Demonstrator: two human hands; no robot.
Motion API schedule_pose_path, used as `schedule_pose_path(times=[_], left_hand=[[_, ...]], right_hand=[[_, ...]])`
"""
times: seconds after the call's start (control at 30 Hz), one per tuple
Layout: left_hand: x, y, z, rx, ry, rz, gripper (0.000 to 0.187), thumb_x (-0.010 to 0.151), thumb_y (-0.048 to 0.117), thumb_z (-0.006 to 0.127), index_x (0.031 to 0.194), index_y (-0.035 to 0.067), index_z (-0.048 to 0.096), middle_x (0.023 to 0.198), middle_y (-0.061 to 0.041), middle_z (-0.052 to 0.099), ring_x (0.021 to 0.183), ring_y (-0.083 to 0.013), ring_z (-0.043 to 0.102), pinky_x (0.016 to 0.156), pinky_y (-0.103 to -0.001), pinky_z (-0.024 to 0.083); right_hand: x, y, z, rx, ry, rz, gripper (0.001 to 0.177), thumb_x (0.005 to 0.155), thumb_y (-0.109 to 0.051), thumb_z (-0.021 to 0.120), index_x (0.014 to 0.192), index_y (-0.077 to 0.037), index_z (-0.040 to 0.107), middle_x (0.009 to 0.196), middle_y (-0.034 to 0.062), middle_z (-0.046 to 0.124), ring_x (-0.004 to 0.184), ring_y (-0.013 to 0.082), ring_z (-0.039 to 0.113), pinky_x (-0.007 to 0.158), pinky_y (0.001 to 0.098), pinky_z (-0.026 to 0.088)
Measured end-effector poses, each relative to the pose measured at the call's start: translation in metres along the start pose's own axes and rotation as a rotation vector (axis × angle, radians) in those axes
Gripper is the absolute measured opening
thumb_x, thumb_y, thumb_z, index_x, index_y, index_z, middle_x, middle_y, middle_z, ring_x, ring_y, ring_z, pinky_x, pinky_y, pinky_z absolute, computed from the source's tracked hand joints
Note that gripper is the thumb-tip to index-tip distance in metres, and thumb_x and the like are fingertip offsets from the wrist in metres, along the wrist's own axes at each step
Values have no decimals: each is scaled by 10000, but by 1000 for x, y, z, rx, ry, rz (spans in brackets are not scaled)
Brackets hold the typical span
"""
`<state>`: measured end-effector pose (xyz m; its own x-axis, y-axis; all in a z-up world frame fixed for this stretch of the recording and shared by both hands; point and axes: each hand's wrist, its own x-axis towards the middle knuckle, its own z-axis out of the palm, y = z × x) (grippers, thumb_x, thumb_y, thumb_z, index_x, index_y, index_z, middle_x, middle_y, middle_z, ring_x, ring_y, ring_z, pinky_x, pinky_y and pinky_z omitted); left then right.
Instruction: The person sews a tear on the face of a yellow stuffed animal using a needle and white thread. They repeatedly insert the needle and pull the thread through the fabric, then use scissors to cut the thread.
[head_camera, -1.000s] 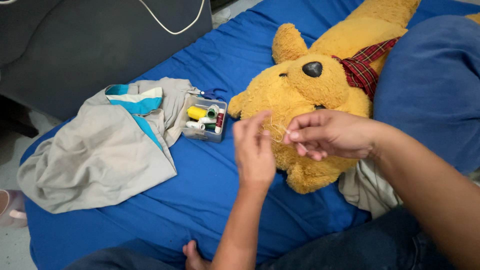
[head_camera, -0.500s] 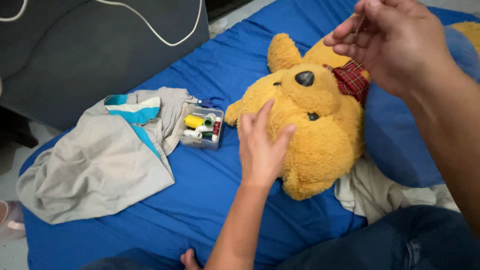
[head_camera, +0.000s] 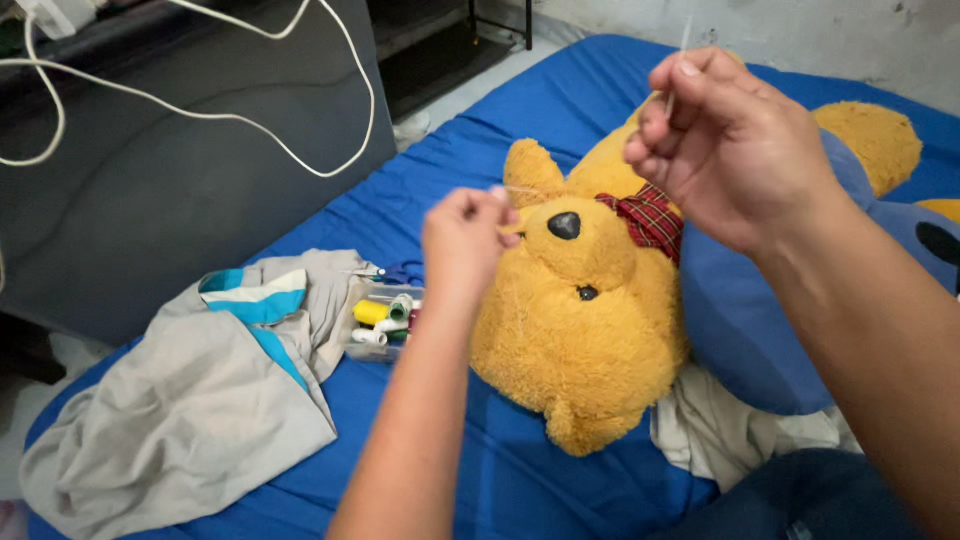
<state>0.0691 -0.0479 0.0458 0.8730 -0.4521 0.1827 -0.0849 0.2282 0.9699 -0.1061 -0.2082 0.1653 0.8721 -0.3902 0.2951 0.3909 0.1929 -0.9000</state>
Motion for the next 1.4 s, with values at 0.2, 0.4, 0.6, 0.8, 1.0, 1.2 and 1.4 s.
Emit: schedule_pose_path(times=[0.2, 0.4, 0.6, 0.8, 1.0, 1.2, 1.4], left_hand=[[17, 23, -26, 28, 53, -70, 201, 977, 184, 658, 862, 22, 688, 837, -62, 742, 631, -128, 688, 536, -247, 511], [-5, -3, -22, 181, -39, -338, 386, 888, 151, 674, 1263, 128, 587, 860, -60, 721, 575, -165, 654, 494, -285, 498], [-31, -18, -46, 219, 218, -110, 587, 855, 114, 723, 1380, 125, 461, 772, -107, 682, 557, -158, 597, 523, -297, 498], [-86, -54, -46, 337, 153, 70, 112, 873, 128, 742, 949, 52, 710, 762, 0, 667, 695, -99, 607, 646, -260, 497], [-122, -76, -37, 233, 187, -108, 69, 895, 133, 716, 924, 70, 714, 722, 21, 625, 652, -72, 548, 587, -239, 457], [-117, -84, -87, 43, 357, -289, 135, 968, 126, 590, 1026, 105, 710, 780, 6, 626, 628, -80, 522, 554, -243, 434], [-119, -70, -130, -99, 478, -277, 159, 977, 108, 579, 1095, 122, 684, 856, -12, 651, 669, -109, 516, 574, -253, 415]], right_hand=[[0, -6, -25, 13, 177, -128, 151, 1164, -212, 478, 1117, -103, 571, 849, 40, 579, 843, 206, 593, 814, 347, 490], [2, -2, -31, -22, 212, -132, 148, 1153, -205, 488, 1098, -99, 575, 868, 48, 605, 864, 219, 629, 829, 355, 509], [9, 15, -33, -125, 287, -37, 126, 1112, -217, 502, 1094, -125, 586, 865, 22, 631, 833, 190, 659, 754, 324, 511], [37, 45, -25, -133, 268, 99, 107, 1075, -222, 519, 1088, -137, 584, 881, 21, 667, 834, 182, 686, 718, 320, 529], [58, 96, 34, -130, 111, 147, 100, 1030, -191, 579, 1025, -98, 615, 853, 69, 693, 756, 196, 706, 668, 314, 556], [4, 173, 106, 36, -241, 317, 109, 1037, -172, 567, 1008, -72, 600, 900, 112, 731, 791, 204, 717, 730, 334, 590], [-63, 195, 109, 152, -357, 709, 189, 1049, -216, 525, 1069, -46, 604, 1006, 132, 715, 913, 226, 740, 818, 353, 593]])
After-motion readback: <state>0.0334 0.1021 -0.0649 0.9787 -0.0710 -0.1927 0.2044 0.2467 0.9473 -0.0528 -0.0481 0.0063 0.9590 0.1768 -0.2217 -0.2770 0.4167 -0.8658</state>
